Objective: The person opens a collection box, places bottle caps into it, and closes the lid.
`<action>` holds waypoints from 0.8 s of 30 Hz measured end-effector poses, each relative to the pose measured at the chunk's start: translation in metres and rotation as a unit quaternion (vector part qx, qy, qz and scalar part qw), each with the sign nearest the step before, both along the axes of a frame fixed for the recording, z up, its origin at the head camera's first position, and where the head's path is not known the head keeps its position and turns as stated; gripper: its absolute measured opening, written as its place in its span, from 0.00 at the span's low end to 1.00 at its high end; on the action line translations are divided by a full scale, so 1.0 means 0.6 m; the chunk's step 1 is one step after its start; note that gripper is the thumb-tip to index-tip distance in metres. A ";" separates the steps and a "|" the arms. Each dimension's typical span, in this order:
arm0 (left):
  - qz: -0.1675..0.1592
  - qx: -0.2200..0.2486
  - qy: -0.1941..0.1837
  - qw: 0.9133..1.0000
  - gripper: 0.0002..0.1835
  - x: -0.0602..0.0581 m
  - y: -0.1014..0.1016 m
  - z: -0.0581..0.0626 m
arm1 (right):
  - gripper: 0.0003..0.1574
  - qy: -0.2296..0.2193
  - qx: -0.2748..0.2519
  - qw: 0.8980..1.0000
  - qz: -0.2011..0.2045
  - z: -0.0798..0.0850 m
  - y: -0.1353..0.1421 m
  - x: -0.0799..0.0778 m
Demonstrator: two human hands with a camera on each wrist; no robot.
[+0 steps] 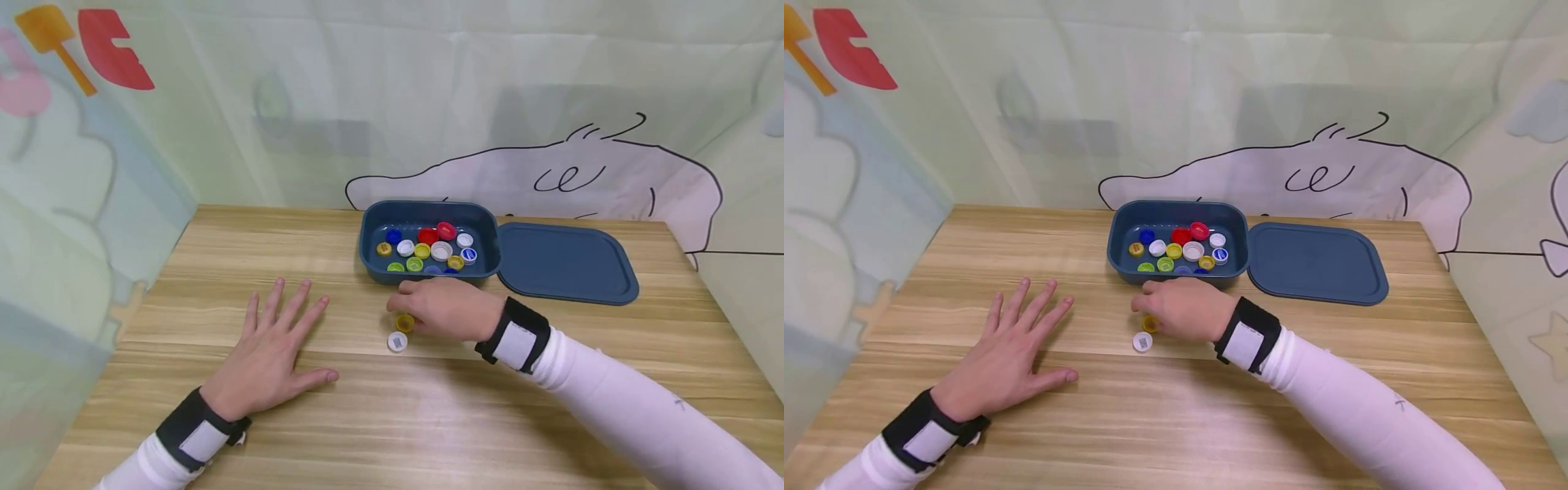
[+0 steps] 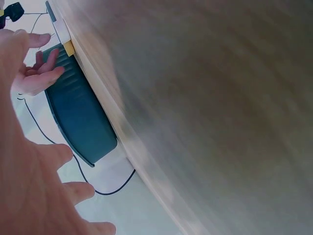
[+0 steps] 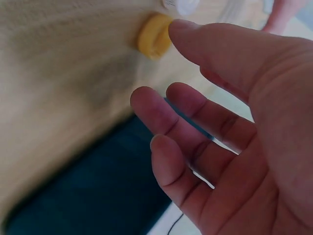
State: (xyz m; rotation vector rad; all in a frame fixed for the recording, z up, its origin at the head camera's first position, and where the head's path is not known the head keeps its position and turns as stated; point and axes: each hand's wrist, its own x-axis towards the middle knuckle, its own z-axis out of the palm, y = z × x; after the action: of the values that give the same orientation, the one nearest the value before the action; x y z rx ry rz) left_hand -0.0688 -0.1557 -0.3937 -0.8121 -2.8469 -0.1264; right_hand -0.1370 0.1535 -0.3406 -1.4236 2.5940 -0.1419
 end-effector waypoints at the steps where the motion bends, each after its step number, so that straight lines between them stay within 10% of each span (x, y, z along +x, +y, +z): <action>1: 0.000 0.000 0.000 1.000 0.56 0.000 0.000 0.000 | 0.27 0.002 0.002 1.000 0.001 -0.004 -0.001 0.000; 16: 0.001 0.000 -0.005 1.000 0.56 0.002 0.001 0.000 | 0.20 -0.007 0.048 0.999 -0.001 -0.024 -0.013 -0.002; 24: -0.001 0.000 -0.009 1.000 0.56 0.000 0.000 0.003 | 0.22 0.015 0.006 1.000 -0.022 0.027 -0.008 -0.007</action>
State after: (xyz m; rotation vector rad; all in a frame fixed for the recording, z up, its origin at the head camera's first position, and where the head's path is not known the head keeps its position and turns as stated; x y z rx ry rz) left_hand -0.0690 -0.1556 -0.3921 -0.8184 -2.8624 -0.1348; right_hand -0.1413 0.1490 -0.3245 -1.3750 2.6474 -0.1118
